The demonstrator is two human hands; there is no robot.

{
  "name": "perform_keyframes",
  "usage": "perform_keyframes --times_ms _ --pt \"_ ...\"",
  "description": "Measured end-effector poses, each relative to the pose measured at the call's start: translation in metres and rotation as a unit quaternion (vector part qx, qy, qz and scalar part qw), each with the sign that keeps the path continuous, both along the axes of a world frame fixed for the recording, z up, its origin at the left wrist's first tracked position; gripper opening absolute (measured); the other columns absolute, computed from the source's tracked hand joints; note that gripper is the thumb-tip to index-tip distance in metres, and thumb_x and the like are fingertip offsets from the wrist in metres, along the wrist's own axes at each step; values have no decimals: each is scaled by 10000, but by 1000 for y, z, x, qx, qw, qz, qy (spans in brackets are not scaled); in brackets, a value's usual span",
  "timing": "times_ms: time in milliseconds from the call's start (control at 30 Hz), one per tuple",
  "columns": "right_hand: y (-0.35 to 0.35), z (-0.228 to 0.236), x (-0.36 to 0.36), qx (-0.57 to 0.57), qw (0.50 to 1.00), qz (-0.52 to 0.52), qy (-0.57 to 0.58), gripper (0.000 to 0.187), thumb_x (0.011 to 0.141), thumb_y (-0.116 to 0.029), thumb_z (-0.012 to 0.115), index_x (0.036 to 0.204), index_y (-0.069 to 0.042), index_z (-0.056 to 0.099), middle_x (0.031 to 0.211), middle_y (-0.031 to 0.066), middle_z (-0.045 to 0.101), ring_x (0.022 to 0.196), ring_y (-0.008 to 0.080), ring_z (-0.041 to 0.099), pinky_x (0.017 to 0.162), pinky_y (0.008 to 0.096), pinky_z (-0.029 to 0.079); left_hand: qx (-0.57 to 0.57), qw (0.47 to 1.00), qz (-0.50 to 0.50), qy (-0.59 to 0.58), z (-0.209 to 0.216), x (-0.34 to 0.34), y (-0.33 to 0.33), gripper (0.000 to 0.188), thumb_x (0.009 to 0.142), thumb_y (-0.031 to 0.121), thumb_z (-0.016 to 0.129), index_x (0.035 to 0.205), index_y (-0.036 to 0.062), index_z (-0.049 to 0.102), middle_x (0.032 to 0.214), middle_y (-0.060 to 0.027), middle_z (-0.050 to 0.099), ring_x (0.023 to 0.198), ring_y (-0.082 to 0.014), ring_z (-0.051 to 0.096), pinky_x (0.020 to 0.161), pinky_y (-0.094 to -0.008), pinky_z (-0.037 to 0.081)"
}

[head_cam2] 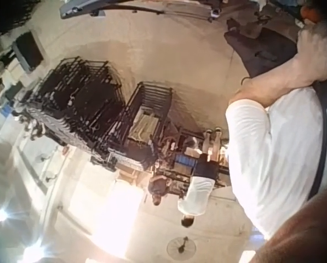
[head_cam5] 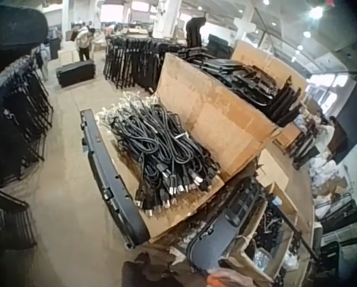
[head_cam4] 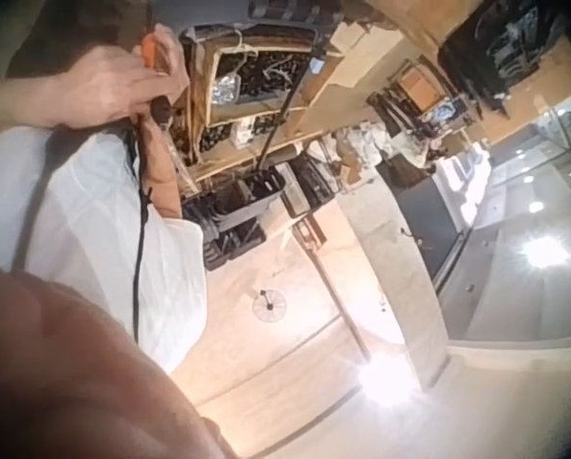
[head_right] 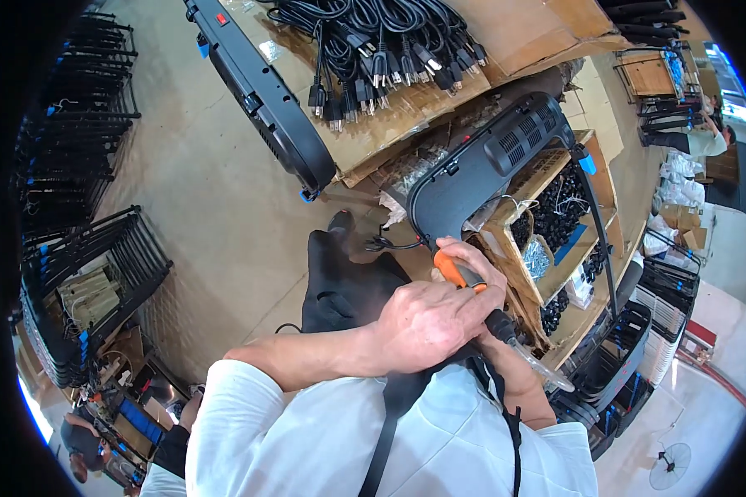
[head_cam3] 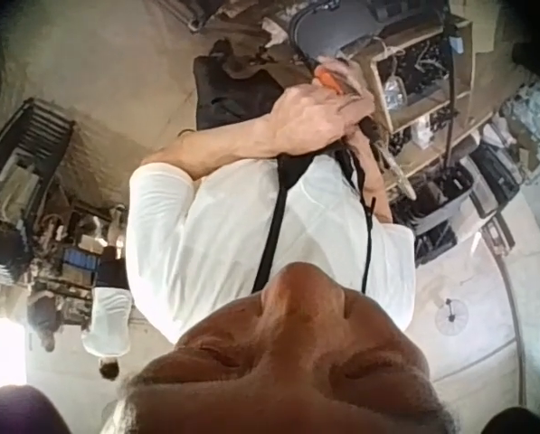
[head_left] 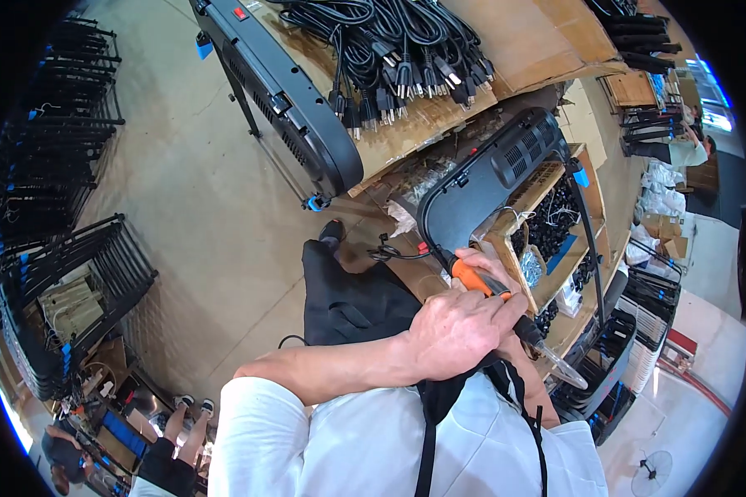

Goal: Assembling metal frames and attaching plastic covers using a power screwdriver and manual tools.

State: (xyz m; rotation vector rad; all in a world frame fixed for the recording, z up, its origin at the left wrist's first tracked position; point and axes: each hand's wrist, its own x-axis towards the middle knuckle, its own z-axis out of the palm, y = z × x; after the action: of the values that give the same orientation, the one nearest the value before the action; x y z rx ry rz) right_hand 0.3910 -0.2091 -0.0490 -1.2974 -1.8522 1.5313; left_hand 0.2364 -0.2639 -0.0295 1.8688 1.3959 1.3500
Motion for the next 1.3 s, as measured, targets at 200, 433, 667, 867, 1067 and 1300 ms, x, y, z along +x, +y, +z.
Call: perform_keyframes --times_ms 200,433,667,867,1067,1300 --pt "1 5 -5 -20 1000 -13 3 402 832 -43 781 1209 19 657 1368 166 649 1303 261 608 1106 381 486 -40 998 -47 -8 -5 -7 0 427 849 173 760 1246 61 647 751 -70 627 655 -200 664 585 -351 540" --pt "4 -9 0 84 995 1 -61 403 837 -45 817 1213 -19 674 1275 142 716 1184 222 689 1048 362 532 -452 595 7 -664 -89 -59 -27 244 1129 192 465 1238 17 595 952 -44 630 801 -131 609 656 -283 492" --pt "-3 -8 -1 77 995 -29 -57 447 855 -50 795 1283 -41 663 1290 115 709 1168 210 692 1041 347 531 -493 578 -45 -649 -133 -72 -33 266 1130 251 508 1219 25 618 989 -35 667 821 -134 627 665 -270 491" --pt "-6 -9 -1 60 993 -76 -61 436 871 -86 794 1286 -63 662 1279 101 704 1148 201 688 1023 338 530 -545 560 -50 -622 -119 -65 -6 281 1149 259 452 1243 41 603 1018 -49 682 806 -127 640 667 -273 527" --pt "-11 12 -5 41 989 -131 -56 471 858 -95 805 1306 -59 663 1297 82 696 1191 201 666 1061 358 515 -556 589 -169 -562 -116 -61 22 367 1143 321 469 1348 56 617 840 -23 648 663 -109 567 552 -230 438" --pt "-8 3 3 56 985 -160 12 415 879 -180 828 1254 -72 686 1161 51 714 1055 134 674 958 314 545 -550 660 -203 -469 -114 -46 29 382 1144 384 423 984 89 606 689 -15 522 535 -120 425 480 -260 320"
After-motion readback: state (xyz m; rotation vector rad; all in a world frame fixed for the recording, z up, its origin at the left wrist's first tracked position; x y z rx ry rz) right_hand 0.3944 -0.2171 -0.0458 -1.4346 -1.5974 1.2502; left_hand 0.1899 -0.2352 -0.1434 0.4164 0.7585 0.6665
